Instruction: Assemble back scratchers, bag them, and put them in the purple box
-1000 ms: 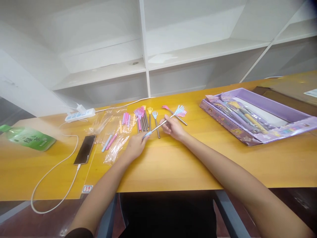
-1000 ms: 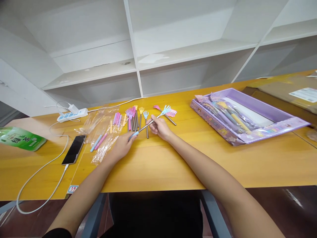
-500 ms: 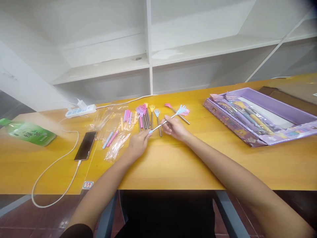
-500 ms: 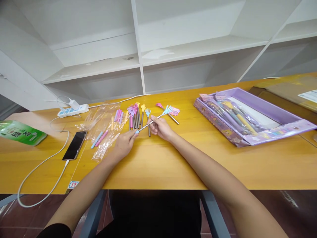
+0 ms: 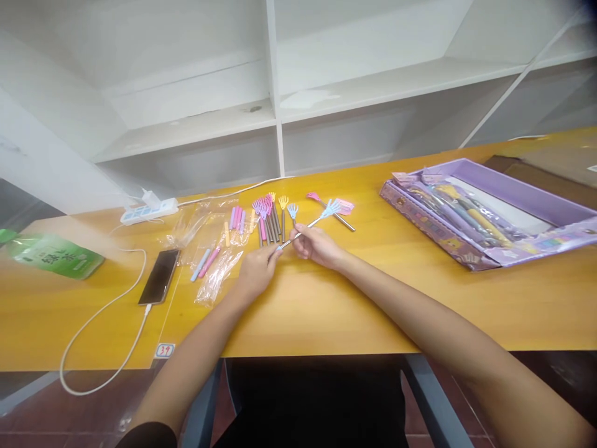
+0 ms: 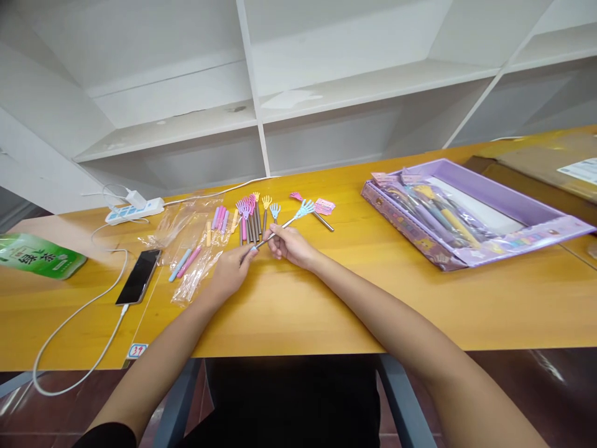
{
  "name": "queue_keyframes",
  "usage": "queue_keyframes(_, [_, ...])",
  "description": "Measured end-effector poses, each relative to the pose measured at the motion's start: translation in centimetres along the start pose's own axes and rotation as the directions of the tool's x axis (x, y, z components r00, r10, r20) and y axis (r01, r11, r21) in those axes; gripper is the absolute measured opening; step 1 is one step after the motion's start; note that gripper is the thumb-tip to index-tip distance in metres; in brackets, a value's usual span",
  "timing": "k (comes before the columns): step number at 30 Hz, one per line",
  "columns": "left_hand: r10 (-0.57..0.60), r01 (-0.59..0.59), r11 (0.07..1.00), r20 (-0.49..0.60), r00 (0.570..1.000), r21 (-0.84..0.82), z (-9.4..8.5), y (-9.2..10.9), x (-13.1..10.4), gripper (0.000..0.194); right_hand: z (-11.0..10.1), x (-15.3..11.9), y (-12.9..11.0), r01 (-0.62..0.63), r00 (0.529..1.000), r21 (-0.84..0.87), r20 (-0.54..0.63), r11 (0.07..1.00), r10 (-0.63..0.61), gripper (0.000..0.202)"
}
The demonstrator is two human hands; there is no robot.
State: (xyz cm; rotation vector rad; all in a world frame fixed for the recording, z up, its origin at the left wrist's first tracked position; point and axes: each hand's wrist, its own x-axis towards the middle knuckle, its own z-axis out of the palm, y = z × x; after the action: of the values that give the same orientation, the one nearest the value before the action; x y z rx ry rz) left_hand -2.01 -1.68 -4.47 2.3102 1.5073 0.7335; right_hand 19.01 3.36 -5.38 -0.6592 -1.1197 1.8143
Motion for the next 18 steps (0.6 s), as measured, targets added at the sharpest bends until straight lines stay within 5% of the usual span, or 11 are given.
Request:
queue_keyframes(2, [-0.064,0.065,0.997,0.028,0.998,-0.034,-0.4,0.4,0.3,0.036,-1.0,0.4,-0.7,-0.011,1.000,-0.047,-0.008,0.999,0.010,0.049])
queue_keyframes(4, [-0.112,0.118,0.989,0.071,0.991,-0.094,-0.6,0.5,0.5,0.039,-2.8,0.9,-1.9,0.071,0.986,-0.042,-0.146,0.997,-0.076,0.052])
queue_keyframes(7, [-0.117,0.150,0.968,0.167,0.979,-0.201,-0.5,0.5,0.6,0.042,-6.1,1.1,-4.2,0.308,0.860,-0.050,-0.412,0.950,-0.300,0.048])
queue_keyframes(9, [-0.104,0.166,0.953,0.241,0.965,-0.255,-0.3,0.5,0.5,0.043,-7.7,0.7,-5.5,0.384,0.806,-0.096,-0.450,0.918,-0.384,0.047])
queue_keyframes(13, [-0.037,0.127,0.958,0.330,0.943,-0.257,-0.4,0.9,0.3,0.044,-7.9,-0.7,-7.3,0.274,0.892,-0.109,-0.343,0.956,-0.295,0.051])
queue_keyframes(18, [0.034,-0.018,0.998,0.234,0.972,-0.068,-1.3,1.0,0.3,0.040,-7.2,-1.9,-7.9,0.051,0.993,-0.064,-0.104,0.997,-0.057,0.047])
